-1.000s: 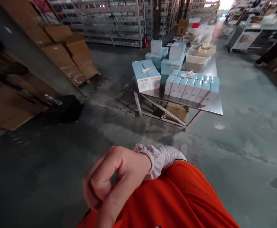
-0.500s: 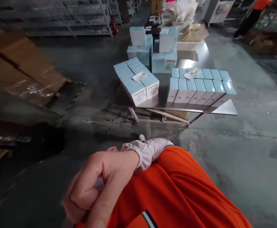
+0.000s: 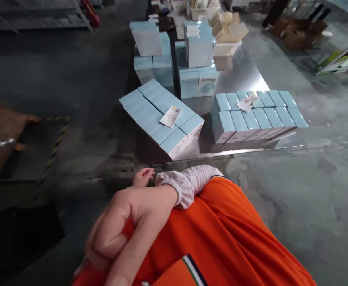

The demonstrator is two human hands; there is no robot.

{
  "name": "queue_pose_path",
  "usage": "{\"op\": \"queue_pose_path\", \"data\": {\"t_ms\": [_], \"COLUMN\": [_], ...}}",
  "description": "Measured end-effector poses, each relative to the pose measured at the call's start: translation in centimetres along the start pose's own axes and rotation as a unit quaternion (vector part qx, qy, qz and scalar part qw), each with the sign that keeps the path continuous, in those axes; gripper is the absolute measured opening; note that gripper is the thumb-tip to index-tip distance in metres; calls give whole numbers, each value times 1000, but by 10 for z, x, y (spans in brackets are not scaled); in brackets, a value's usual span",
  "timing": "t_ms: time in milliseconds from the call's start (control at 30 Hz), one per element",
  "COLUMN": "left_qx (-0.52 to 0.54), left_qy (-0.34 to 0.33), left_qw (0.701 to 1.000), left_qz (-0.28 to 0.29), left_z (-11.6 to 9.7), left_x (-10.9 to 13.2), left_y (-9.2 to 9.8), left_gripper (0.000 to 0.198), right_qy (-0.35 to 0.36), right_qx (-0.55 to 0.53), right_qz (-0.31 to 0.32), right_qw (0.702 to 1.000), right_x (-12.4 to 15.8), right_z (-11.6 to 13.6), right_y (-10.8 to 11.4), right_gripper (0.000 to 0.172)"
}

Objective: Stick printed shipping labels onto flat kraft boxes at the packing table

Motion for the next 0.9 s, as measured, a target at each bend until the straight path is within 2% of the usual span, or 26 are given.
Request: {"op": "queue_pose_path", "data": {"t_ms": [67,133,233,300,400,500,600,667,800,900], "left_qx": [11,16,5,-5,-6,-13,-7,12,54,42], "left_qy": [-13,-57,-154,-199,-212,-208,-187,-167,-154,-140], "left_qw": [1000,998,988,980,975,973,974,975,972,979], "left_qz": [1,8,15,26,63,101,131,148,168,141], "left_z": [-5,-20,-56,-78,-100,-110,-113,-111,-104,-95], "left_x": [-33,-69,-126,-161,-209,-249,-283,-301,-322,-328], "left_y": [9,20,37,44,47,46,39,32,15,5], "left_gripper": [25,28,28,25,23,20,19,18,15,15], "right_qy": [14,34,51,38,9,32,43,31,11,32], "right_qx": [2,14,59,96,137,157,176,184,188,200], "right_qz": [-10,-41,-135,-197,-261,-308,-349,-380,-453,-495], "right_qw": [1000,999,988,975,956,938,919,906,872,845], "right_x": [1,5,9,5,-10,-29,-44,-50,-55,-55], "right_z": [-12,-23,-34,-39,-47,-58,-71,-74,-72,-74], "right_y": [25,42,59,68,84,102,114,115,102,88], "right_gripper": [64,63,63,64,63,62,62,61,55,57]}}
Point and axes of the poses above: each hand's wrist, its own x-axis away from the middle knuckle, its own y-axis out of the back of the hand, z = x × y, the point moved 3 cm from there along -x, towards the middle knuckle, and after that the axes turned 2 degrees about -z, right-handed, at the moved point
